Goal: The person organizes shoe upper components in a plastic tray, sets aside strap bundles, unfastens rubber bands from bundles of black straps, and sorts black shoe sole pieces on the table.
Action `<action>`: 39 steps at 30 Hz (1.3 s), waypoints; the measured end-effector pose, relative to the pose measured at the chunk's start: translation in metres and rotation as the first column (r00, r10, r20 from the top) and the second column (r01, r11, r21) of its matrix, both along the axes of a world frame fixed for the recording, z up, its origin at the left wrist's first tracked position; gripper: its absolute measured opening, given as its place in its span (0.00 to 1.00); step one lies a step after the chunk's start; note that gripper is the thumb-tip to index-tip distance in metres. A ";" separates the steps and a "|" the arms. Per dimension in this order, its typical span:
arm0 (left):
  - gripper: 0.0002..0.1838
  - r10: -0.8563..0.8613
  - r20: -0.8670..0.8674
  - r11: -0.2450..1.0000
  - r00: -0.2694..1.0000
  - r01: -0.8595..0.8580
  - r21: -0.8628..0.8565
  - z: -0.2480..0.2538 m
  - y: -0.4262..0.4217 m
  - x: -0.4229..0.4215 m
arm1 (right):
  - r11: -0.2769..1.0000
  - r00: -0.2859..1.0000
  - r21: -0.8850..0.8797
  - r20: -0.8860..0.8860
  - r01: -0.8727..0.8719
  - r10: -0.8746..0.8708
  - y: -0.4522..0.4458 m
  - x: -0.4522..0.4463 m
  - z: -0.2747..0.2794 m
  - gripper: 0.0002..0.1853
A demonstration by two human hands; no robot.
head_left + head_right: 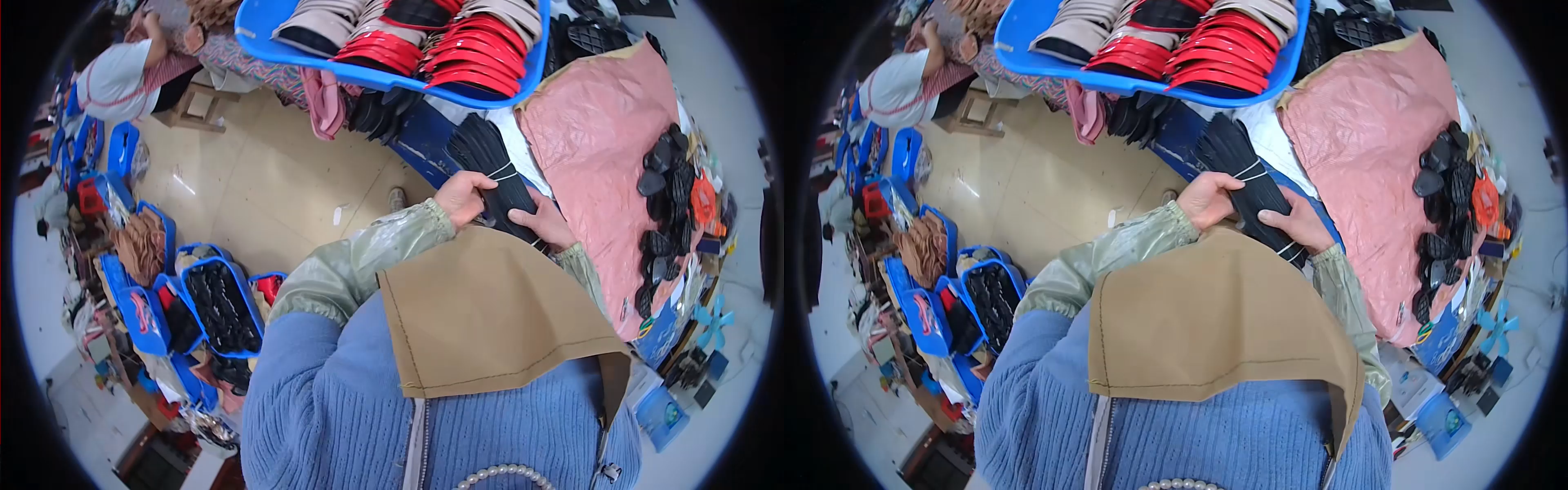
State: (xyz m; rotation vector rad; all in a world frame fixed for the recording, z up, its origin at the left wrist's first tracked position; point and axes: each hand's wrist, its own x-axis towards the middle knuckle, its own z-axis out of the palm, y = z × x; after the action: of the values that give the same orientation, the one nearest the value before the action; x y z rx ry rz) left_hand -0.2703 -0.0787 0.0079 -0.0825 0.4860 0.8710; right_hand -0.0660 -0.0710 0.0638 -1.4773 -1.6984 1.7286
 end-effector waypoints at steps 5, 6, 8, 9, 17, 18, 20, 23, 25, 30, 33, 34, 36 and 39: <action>0.18 -0.194 -0.322 0.978 0.927 0.159 -0.133 -0.044 -0.005 -0.015 | 0.812 0.954 -0.519 0.028 0.268 -0.297 -0.001 0.031 -0.045 0.24; 0.18 -0.134 -0.465 0.989 0.875 0.088 -0.120 -0.048 -0.009 -0.029 | 0.808 0.934 -0.493 0.028 0.322 -0.355 0.000 0.037 -0.053 0.23; 0.18 -0.015 -0.712 0.997 0.702 -0.044 -0.064 -0.059 -0.016 -0.056 | 0.790 0.884 -0.440 0.022 0.427 -0.466 0.004 0.042 -0.061 0.23; 0.18 -0.016 -0.709 0.997 0.705 -0.046 -0.068 -0.076 -0.017 -0.067 | 0.789 0.886 -0.441 0.028 0.427 -0.464 0.007 0.039 -0.063 0.23; 0.13 0.523 -0.758 0.834 -0.390 0.052 0.549 -0.072 0.053 -0.125 | 0.756 0.769 -0.138 0.122 0.640 -0.628 0.013 0.010 -0.085 0.16; 0.13 0.526 -0.717 0.837 -0.457 0.132 0.531 -0.070 0.062 -0.127 | 0.757 0.768 -0.136 0.140 0.640 -0.624 0.009 0.009 -0.087 0.15; 0.12 0.551 -0.686 0.827 -0.475 0.202 0.524 -0.083 0.076 -0.133 | 0.752 0.764 -0.138 0.164 0.644 -0.624 -0.001 0.007 -0.091 0.14; 0.11 0.627 -0.582 0.779 -0.517 0.415 0.470 -0.098 0.093 -0.138 | 0.741 0.755 -0.147 0.173 0.655 -0.633 -0.010 0.003 -0.092 0.12; 0.11 0.519 -0.773 0.854 -0.365 0.257 0.452 -0.092 0.097 -0.143 | 0.737 0.754 -0.159 0.168 0.657 -0.635 -0.014 0.002 -0.091 0.11; 0.13 0.129 -0.929 0.990 0.347 -0.097 0.101 -0.067 0.104 -0.158 | 0.717 0.741 -0.185 0.163 0.671 -0.651 -0.024 -0.003 -0.088 0.10; 0.14 0.060 -0.868 0.998 0.492 -0.005 0.065 -0.068 0.107 -0.171 | 0.708 0.735 -0.199 0.162 0.678 -0.658 -0.028 -0.009 -0.082 0.11; 0.14 0.065 -0.869 0.998 0.490 -0.017 0.065 -0.063 0.103 -0.176 | 0.715 0.743 -0.200 0.161 0.669 -0.650 -0.025 -0.012 -0.080 0.11; 0.15 0.149 -0.850 0.981 0.506 0.036 0.193 -0.038 0.084 -0.185 | 0.748 0.781 -0.236 0.098 0.621 -0.617 -0.017 -0.023 -0.074 0.11; 0.15 0.234 -0.822 0.945 0.519 0.078 0.318 0.000 0.066 -0.197 | 0.806 0.844 -0.280 0.033 0.522 -0.535 -0.003 -0.045 -0.064 0.14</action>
State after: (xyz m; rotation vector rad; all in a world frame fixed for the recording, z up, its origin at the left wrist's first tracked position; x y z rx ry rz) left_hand -0.4669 -0.0132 0.0079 0.6869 1.2842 1.0418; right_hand -0.1111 -0.0739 -0.0005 -1.7953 -0.8987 1.6994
